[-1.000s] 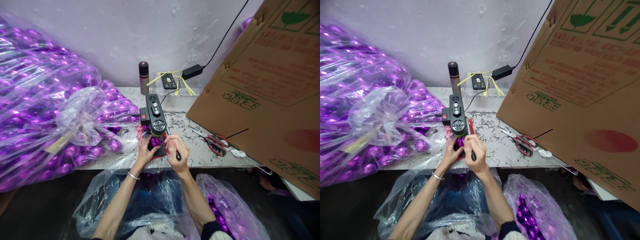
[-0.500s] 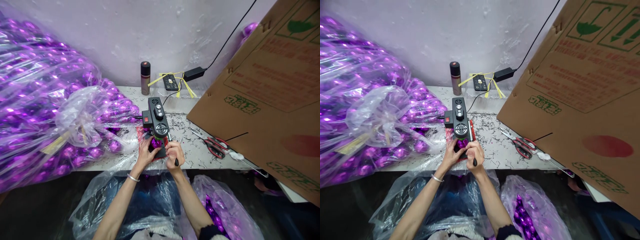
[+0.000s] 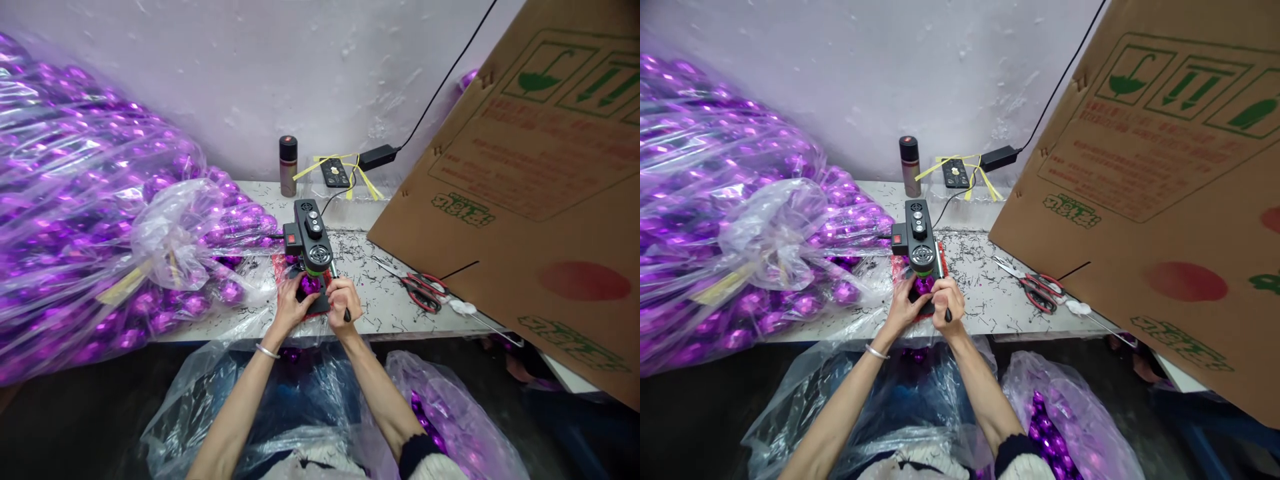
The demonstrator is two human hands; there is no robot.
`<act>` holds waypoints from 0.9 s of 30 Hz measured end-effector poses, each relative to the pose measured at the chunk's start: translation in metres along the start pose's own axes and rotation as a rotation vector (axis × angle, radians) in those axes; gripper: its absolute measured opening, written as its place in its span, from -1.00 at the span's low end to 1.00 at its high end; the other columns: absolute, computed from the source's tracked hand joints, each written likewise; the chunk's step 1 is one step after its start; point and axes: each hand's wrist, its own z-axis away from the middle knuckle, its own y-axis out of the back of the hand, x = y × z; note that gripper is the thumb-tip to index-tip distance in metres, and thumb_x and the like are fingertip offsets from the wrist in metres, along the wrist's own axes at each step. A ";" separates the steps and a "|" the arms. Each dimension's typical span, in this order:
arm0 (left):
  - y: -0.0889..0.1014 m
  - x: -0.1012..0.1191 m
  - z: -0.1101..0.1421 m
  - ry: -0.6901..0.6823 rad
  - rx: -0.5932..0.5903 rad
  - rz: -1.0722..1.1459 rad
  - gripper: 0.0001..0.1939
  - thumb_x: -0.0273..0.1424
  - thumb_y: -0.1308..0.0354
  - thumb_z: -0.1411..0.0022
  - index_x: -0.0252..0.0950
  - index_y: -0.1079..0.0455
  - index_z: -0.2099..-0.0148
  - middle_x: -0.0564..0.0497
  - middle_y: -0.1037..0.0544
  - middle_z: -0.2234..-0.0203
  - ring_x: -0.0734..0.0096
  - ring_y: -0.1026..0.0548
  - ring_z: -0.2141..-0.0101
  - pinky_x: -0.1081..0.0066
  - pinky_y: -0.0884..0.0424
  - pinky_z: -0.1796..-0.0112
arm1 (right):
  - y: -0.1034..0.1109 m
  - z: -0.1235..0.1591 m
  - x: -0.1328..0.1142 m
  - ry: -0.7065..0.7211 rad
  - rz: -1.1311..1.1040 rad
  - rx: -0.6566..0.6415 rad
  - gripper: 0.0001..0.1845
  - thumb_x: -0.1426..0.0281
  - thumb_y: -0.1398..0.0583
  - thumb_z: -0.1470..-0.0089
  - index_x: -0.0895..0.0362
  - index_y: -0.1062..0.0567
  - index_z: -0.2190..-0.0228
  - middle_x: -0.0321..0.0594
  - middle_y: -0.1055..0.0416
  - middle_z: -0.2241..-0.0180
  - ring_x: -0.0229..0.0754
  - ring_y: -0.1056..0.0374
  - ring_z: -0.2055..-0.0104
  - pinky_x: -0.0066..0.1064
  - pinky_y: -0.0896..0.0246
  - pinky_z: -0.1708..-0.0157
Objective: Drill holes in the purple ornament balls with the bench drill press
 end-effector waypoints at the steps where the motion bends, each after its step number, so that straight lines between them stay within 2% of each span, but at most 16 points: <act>1: 0.000 -0.001 0.000 0.000 0.001 -0.004 -0.41 -0.13 -0.32 -0.27 -0.26 -0.38 -0.25 -0.17 -0.62 0.07 0.05 -0.56 0.03 0.09 -0.42 -0.05 | -0.001 0.001 0.001 0.003 0.002 0.002 -0.69 0.41 0.02 -0.33 0.05 -0.31 0.47 -0.29 -0.35 0.45 -0.21 -0.32 0.41 -0.26 -0.29 0.32; 8: -0.003 -0.002 -0.004 0.016 0.004 -0.003 -0.42 -0.19 -0.34 -0.26 -0.25 -0.38 -0.25 -0.19 -0.62 0.04 0.04 -0.55 0.00 0.07 -0.40 -0.06 | -0.001 0.003 0.000 0.012 0.035 -0.012 -0.65 0.38 0.04 -0.34 0.04 -0.30 0.51 -0.27 -0.33 0.46 -0.20 -0.32 0.43 -0.28 -0.28 0.38; 11: -0.003 -0.001 -0.005 -0.002 0.005 0.029 -0.43 -0.20 -0.35 -0.25 -0.26 -0.37 -0.24 -0.20 -0.61 0.00 0.04 -0.56 0.00 0.07 -0.42 -0.07 | 0.005 -0.020 -0.011 -0.010 0.035 -0.059 -0.64 0.42 0.01 -0.33 0.05 -0.32 0.52 -0.26 -0.34 0.48 -0.20 -0.33 0.42 -0.30 -0.24 0.40; 13: 0.001 0.000 0.003 -0.023 0.012 0.049 -0.43 -0.19 -0.33 -0.26 -0.27 -0.34 -0.24 -0.22 -0.58 -0.04 0.03 -0.56 -0.03 0.05 -0.42 -0.08 | 0.009 -0.042 -0.023 -0.071 0.024 -0.113 -0.64 0.45 -0.01 -0.33 0.06 -0.32 0.53 -0.27 -0.35 0.48 -0.21 -0.33 0.40 -0.31 -0.22 0.37; 16: 0.014 0.001 0.031 -0.087 0.036 0.035 -0.42 -0.17 -0.29 -0.29 -0.27 -0.30 -0.25 -0.26 -0.54 -0.11 -0.01 -0.52 -0.11 0.01 -0.41 -0.12 | 0.012 -0.064 -0.040 -0.167 0.025 -0.162 -0.61 0.45 -0.02 -0.34 0.07 -0.29 0.55 -0.28 -0.34 0.49 -0.23 -0.31 0.38 -0.33 -0.20 0.35; 18: 0.029 0.000 0.049 -0.150 0.044 0.000 -0.35 -0.12 -0.31 -0.26 -0.27 -0.27 -0.28 -0.29 -0.49 -0.17 -0.06 -0.48 -0.17 -0.01 -0.40 -0.14 | 0.012 -0.066 -0.044 -0.184 0.029 -0.163 -0.61 0.45 -0.02 -0.35 0.07 -0.30 0.56 -0.28 -0.34 0.49 -0.23 -0.31 0.38 -0.33 -0.20 0.35; 20: 0.044 0.000 0.054 -0.172 0.062 -0.033 -0.33 -0.08 -0.29 -0.26 -0.27 -0.26 -0.29 -0.30 -0.46 -0.21 -0.07 -0.45 -0.19 -0.01 -0.39 -0.15 | 0.009 -0.059 -0.044 -0.177 0.028 -0.135 -0.60 0.44 -0.01 -0.35 0.07 -0.30 0.56 -0.27 -0.34 0.49 -0.22 -0.33 0.37 -0.33 -0.20 0.35; 22: 0.054 -0.002 0.036 -0.116 0.105 -0.081 -0.49 -0.14 -0.17 -0.37 -0.28 -0.32 -0.25 -0.28 -0.50 -0.18 -0.03 -0.46 -0.18 0.00 -0.38 -0.16 | 0.007 -0.051 -0.042 -0.179 0.027 -0.097 -0.60 0.44 -0.01 -0.35 0.06 -0.30 0.56 -0.27 -0.34 0.50 -0.21 -0.34 0.36 -0.32 -0.21 0.33; 24: 0.058 -0.003 0.000 0.003 0.128 -0.168 -0.64 -0.26 -0.04 -0.43 -0.31 -0.42 -0.15 -0.28 -0.57 -0.08 0.00 -0.50 -0.12 0.02 -0.37 -0.15 | 0.005 -0.045 -0.040 -0.189 0.031 -0.074 -0.60 0.43 -0.01 -0.35 0.06 -0.30 0.56 -0.27 -0.34 0.50 -0.20 -0.34 0.36 -0.31 -0.22 0.33; 25: 0.058 -0.003 -0.022 0.076 0.101 -0.217 -0.66 -0.30 -0.02 -0.43 -0.34 -0.44 -0.12 -0.29 -0.58 -0.05 0.00 -0.52 -0.09 0.03 -0.37 -0.13 | 0.004 -0.043 -0.040 -0.193 0.035 -0.071 -0.60 0.43 -0.01 -0.35 0.06 -0.30 0.56 -0.27 -0.34 0.50 -0.20 -0.34 0.36 -0.31 -0.22 0.34; 27: 0.052 -0.002 -0.063 0.205 -0.020 -0.287 -0.67 -0.30 -0.13 -0.37 -0.38 -0.49 -0.06 -0.31 -0.61 0.03 -0.01 -0.54 -0.03 0.11 -0.40 -0.07 | 0.005 -0.043 -0.040 -0.191 0.044 -0.076 -0.60 0.44 0.00 -0.35 0.06 -0.30 0.56 -0.27 -0.35 0.50 -0.20 -0.34 0.36 -0.32 -0.21 0.35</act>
